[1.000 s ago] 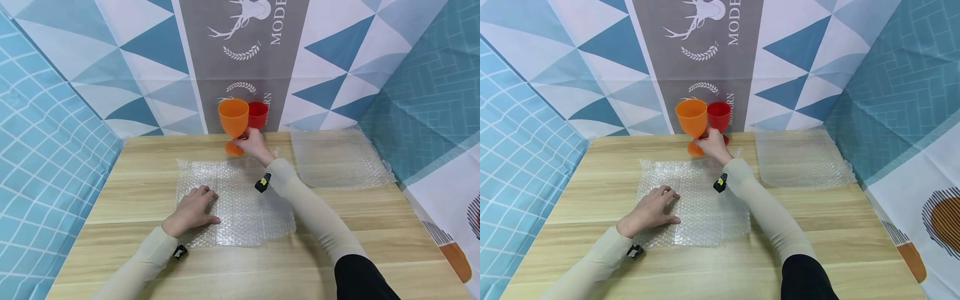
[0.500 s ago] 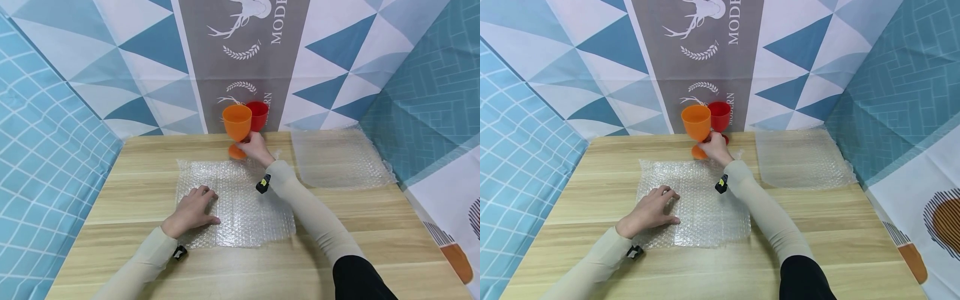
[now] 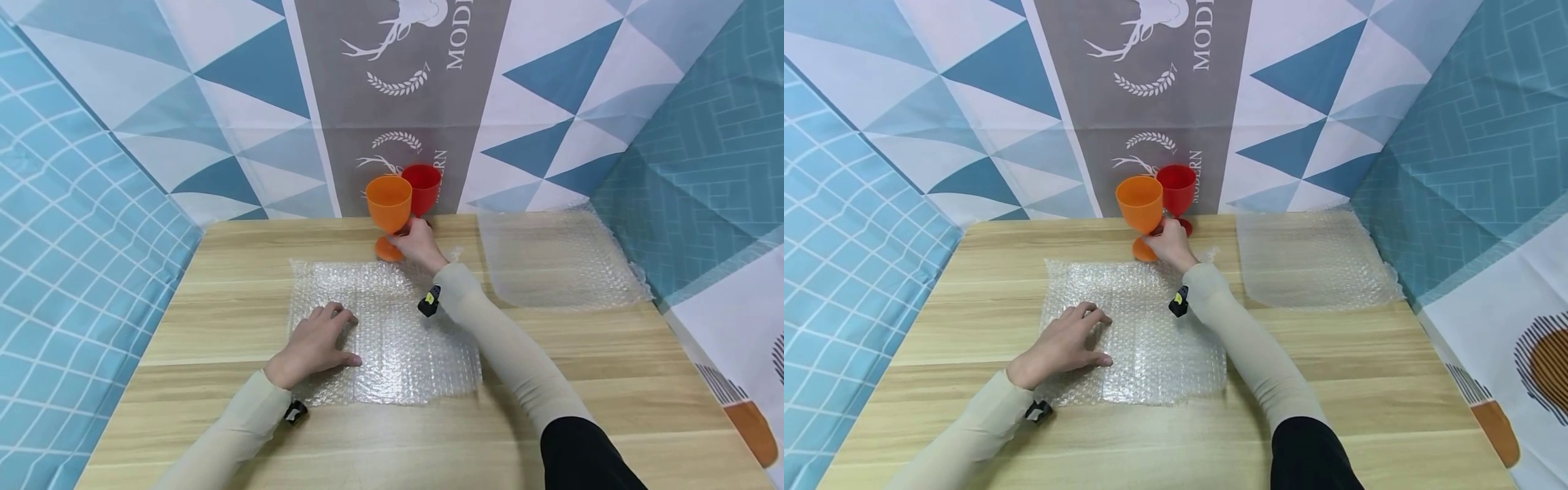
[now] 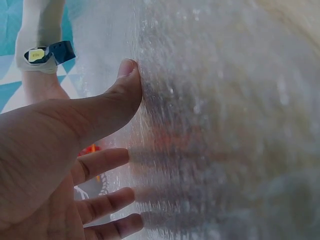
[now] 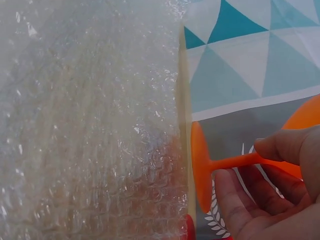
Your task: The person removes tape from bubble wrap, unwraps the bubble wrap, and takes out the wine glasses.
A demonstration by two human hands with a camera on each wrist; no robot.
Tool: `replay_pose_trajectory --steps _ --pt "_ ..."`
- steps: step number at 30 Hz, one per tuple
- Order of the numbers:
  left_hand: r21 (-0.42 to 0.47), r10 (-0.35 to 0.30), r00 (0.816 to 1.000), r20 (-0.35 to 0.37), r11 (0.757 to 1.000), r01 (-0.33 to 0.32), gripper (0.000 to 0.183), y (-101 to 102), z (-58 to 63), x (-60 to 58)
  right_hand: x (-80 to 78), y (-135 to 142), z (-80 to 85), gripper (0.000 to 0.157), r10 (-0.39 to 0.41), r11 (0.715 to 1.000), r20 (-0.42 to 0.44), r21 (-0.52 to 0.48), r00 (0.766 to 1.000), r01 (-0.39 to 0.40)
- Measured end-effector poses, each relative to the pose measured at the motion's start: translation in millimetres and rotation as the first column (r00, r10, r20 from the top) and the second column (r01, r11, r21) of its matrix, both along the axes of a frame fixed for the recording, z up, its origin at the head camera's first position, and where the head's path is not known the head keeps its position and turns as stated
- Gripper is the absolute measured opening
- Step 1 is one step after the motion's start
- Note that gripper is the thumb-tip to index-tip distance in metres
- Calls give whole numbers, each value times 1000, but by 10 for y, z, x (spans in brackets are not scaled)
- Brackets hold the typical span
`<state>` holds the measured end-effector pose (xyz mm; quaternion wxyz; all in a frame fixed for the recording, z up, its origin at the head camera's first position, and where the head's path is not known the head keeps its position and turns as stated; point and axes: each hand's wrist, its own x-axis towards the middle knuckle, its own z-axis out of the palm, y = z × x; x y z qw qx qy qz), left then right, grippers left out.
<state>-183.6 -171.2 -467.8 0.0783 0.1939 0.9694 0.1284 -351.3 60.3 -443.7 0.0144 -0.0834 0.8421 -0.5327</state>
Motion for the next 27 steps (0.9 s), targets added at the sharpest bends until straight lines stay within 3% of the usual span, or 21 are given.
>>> replay_pose_trajectory --steps 18,27 --pt "13 9 1000 -3 1000 -9 76 -14 -40 -12 -125 -35 -137 30 -23 1000 20 -1 1000 23" --pt "14 14 1000 1 1000 -14 76 -14 -29 -22 -192 -87 -92 31 -4 1000 4 -2 1000 4"
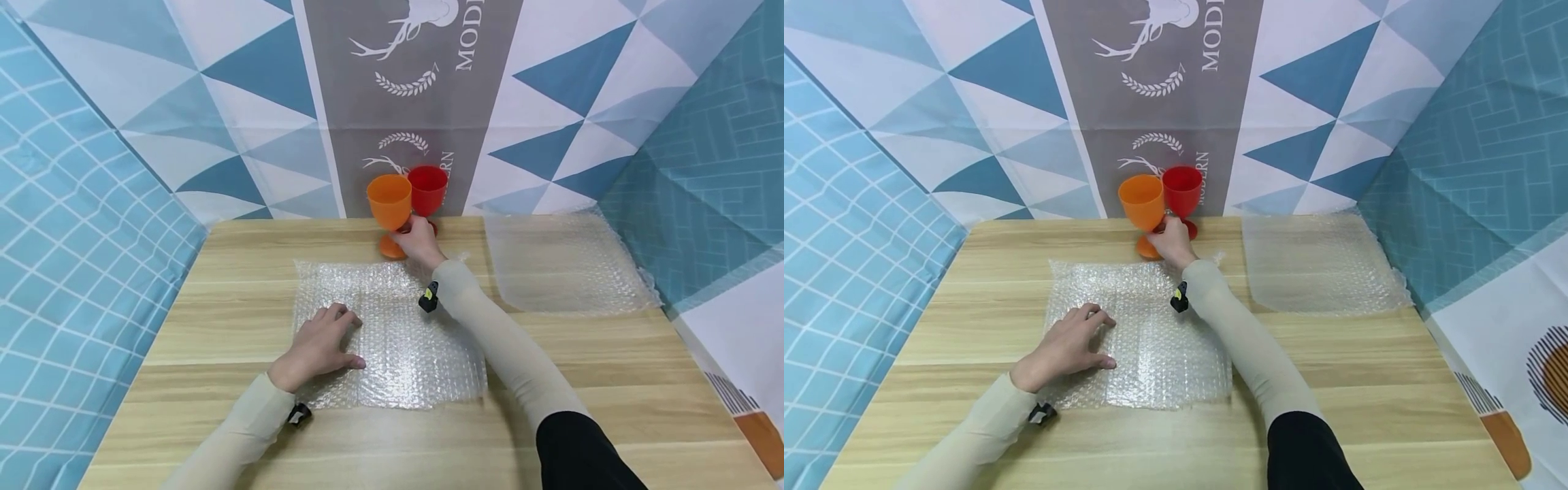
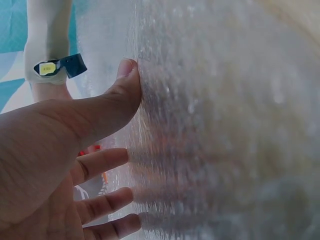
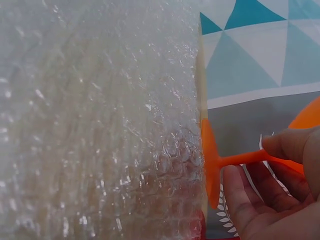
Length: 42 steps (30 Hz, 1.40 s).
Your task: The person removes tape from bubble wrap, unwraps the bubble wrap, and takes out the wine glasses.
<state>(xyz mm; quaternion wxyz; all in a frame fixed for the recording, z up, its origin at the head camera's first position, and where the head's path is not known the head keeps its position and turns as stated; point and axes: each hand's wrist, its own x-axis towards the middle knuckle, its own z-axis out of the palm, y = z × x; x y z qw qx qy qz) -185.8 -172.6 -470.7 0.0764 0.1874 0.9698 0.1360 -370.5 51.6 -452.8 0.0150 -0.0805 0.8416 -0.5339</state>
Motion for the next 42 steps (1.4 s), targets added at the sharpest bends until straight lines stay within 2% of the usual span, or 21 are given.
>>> replay_pose_trajectory --steps 10,17,24,32,42 --pt "-20 -1 1000 3 1000 1 77 -13 3 -20 -82 -62 18 28 -26 1000 -7 11 1000 26" --pt "-17 -2 1000 11 1000 2 76 -9 -6 -6 -136 -125 -22 30 -64 998 31 31 997 63" --pt "-14 2 1000 5 1000 -2 76 -14 -4 -4 -195 -157 -71 30 -52 997 -3 53 999 52" --pt "4 12 1000 18 1000 -12 76 -6 -6 19 -248 -173 -140 29 -66 996 1 64 998 65" --pt "-1 9 1000 18 1000 -9 77 -3 3 21 -317 -146 -225 27 -116 990 -36 78 993 118"
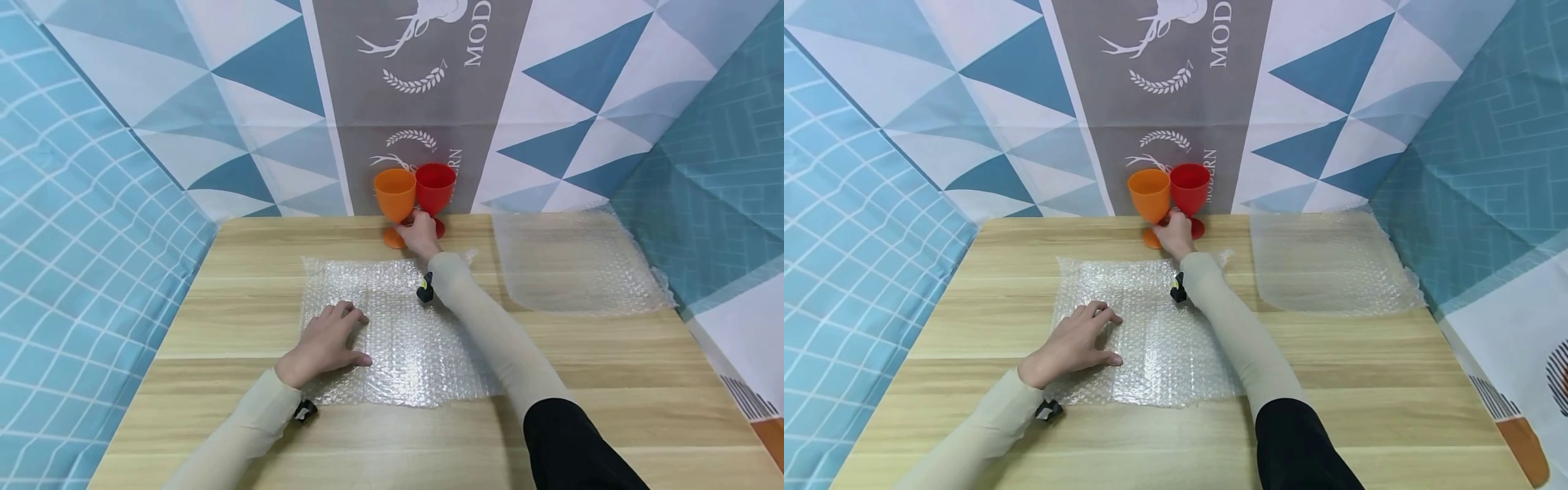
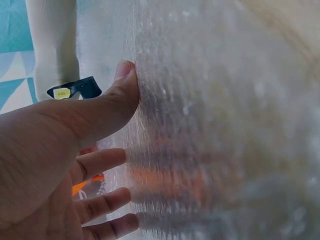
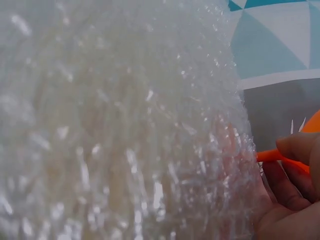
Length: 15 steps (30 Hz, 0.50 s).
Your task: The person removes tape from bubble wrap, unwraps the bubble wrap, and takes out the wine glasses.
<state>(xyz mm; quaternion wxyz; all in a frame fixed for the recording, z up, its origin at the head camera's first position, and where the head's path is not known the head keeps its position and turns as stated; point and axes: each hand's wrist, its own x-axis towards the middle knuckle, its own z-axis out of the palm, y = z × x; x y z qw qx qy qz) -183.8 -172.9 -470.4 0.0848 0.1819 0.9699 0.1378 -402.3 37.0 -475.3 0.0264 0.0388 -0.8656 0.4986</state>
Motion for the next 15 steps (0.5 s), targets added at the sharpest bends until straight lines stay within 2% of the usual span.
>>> replay_pose_trajectory --steps 9,15 --pt "-11 5 1000 -1 1000 -5 76 -8 -16 -3 -66 -21 -42 29 -1 1000 -21 27 1000 1" --pt "-12 3 1000 -9 1000 -3 76 -6 -24 -7 -108 -33 -79 28 -26 1000 -17 11 1000 26"
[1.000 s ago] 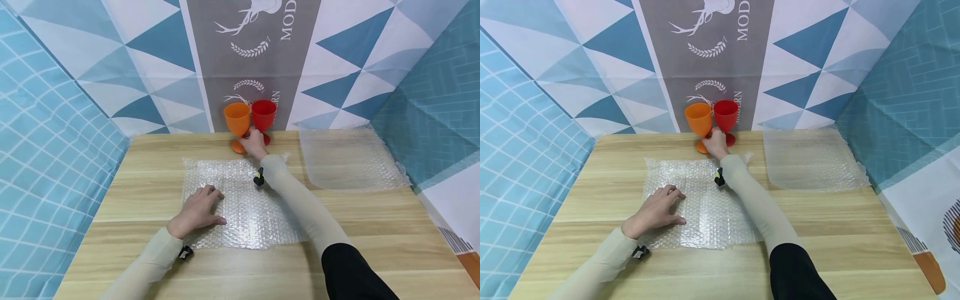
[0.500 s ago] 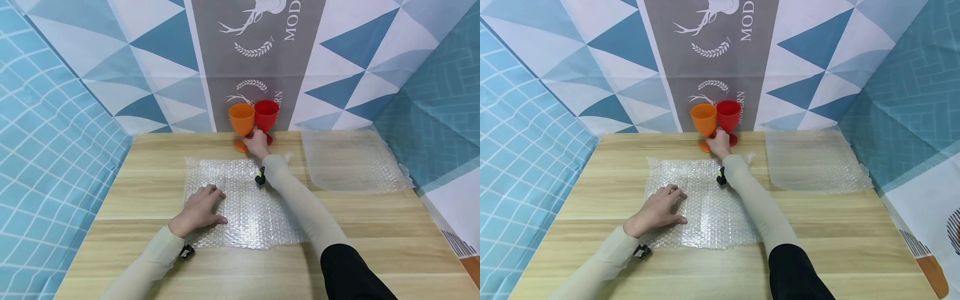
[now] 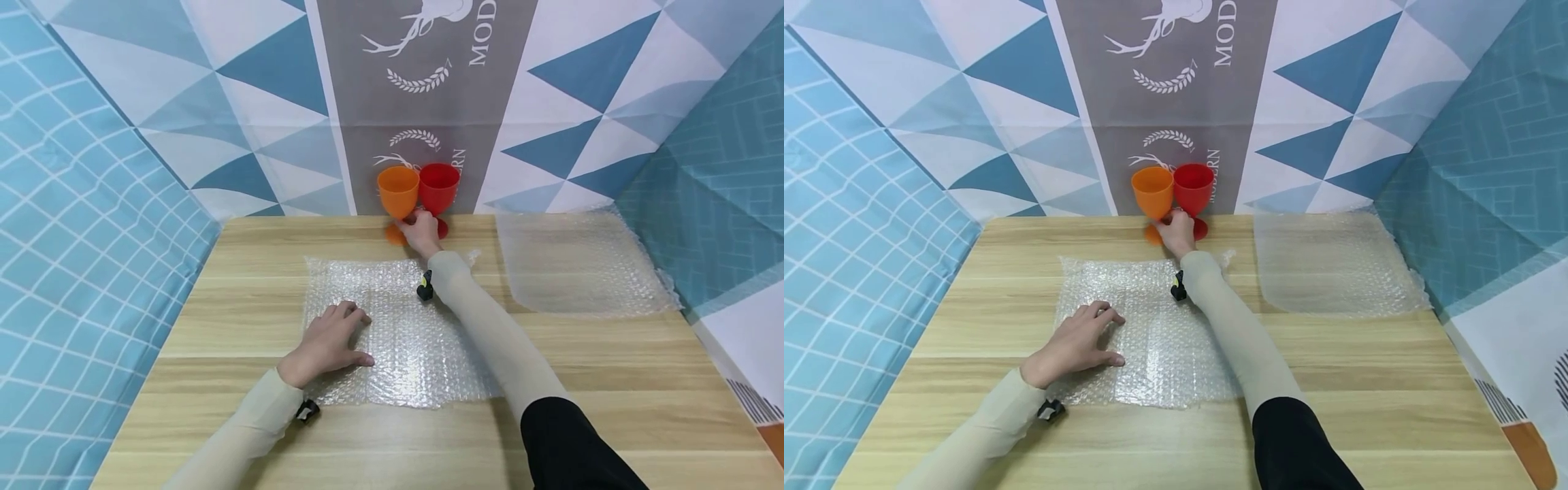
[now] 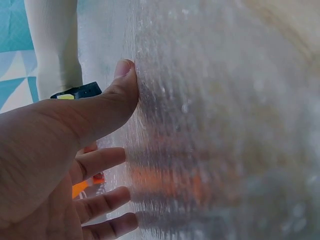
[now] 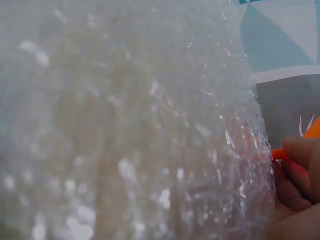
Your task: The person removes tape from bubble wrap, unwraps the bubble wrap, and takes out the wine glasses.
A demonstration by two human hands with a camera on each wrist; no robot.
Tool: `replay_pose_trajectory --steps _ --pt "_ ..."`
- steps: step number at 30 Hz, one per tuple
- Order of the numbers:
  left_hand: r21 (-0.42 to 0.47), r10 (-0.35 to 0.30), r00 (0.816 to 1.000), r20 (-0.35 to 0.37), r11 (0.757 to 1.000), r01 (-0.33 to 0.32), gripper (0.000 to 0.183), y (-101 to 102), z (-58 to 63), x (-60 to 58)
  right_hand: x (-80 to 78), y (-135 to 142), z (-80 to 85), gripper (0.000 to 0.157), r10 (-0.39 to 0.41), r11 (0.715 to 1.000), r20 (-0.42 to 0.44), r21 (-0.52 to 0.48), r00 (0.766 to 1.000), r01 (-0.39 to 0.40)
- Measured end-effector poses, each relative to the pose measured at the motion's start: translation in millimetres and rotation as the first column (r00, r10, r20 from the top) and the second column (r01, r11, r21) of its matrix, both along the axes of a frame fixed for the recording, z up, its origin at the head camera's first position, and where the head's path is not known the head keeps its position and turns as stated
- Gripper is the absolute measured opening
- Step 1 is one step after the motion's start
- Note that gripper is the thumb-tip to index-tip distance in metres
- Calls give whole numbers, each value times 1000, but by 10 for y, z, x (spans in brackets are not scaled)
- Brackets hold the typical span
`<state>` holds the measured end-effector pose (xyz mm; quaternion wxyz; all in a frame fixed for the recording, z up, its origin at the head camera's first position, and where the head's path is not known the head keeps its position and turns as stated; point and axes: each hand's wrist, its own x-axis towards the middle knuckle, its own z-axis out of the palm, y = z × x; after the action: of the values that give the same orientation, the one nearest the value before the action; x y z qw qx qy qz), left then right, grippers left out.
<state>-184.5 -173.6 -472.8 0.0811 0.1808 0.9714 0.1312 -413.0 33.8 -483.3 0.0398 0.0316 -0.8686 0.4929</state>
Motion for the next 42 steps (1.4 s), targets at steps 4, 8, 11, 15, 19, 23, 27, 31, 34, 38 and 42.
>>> replay_pose_trajectory --steps 4,8,11,15,19,23,27,31,34,38,42 --pt "-2 -10 1000 -2 1000 10 76 17 15 -6 -12 40 -16 27 -14 1000 -6 -14 1000 14" --pt "3 -14 1000 -5 1000 14 76 23 26 -11 -21 72 -30 26 -23 1000 -30 -16 999 22" --pt "7 -11 1000 -2 1000 11 76 24 17 -3 -17 86 -52 26 -26 1000 -33 -7 999 26" --pt "9 -9 1000 7 1000 9 76 28 -7 19 32 109 -74 24 -18 1000 -10 1 1000 18" --pt "10 -6 1000 8 1000 6 76 31 -15 35 107 144 -58 20 14 999 22 38 1000 -15" --pt "14 -5 1000 7 1000 5 76 24 -1 32 199 187 -27 20 88 995 13 52 996 -89" --pt "12 -6 1000 5 1000 6 76 14 3 16 341 232 4 23 176 984 -38 9 984 -176" --pt "16 -9 1000 0 1000 9 75 9 4 2 487 276 33 24 213 976 -39 -42 976 -215" --pt "18 -7 1000 -3 1000 7 75 6 8 -2 593 307 43 27 227 968 -6 -108 974 -227" --pt "16 0 1000 -3 1000 0 75 3 8 -4 728 360 25 29 255 953 9 -171 967 -250" --pt "30 -5 1000 0 1000 5 75 14 4 -6 856 432 -5 30 273 950 -22 -155 962 -273"
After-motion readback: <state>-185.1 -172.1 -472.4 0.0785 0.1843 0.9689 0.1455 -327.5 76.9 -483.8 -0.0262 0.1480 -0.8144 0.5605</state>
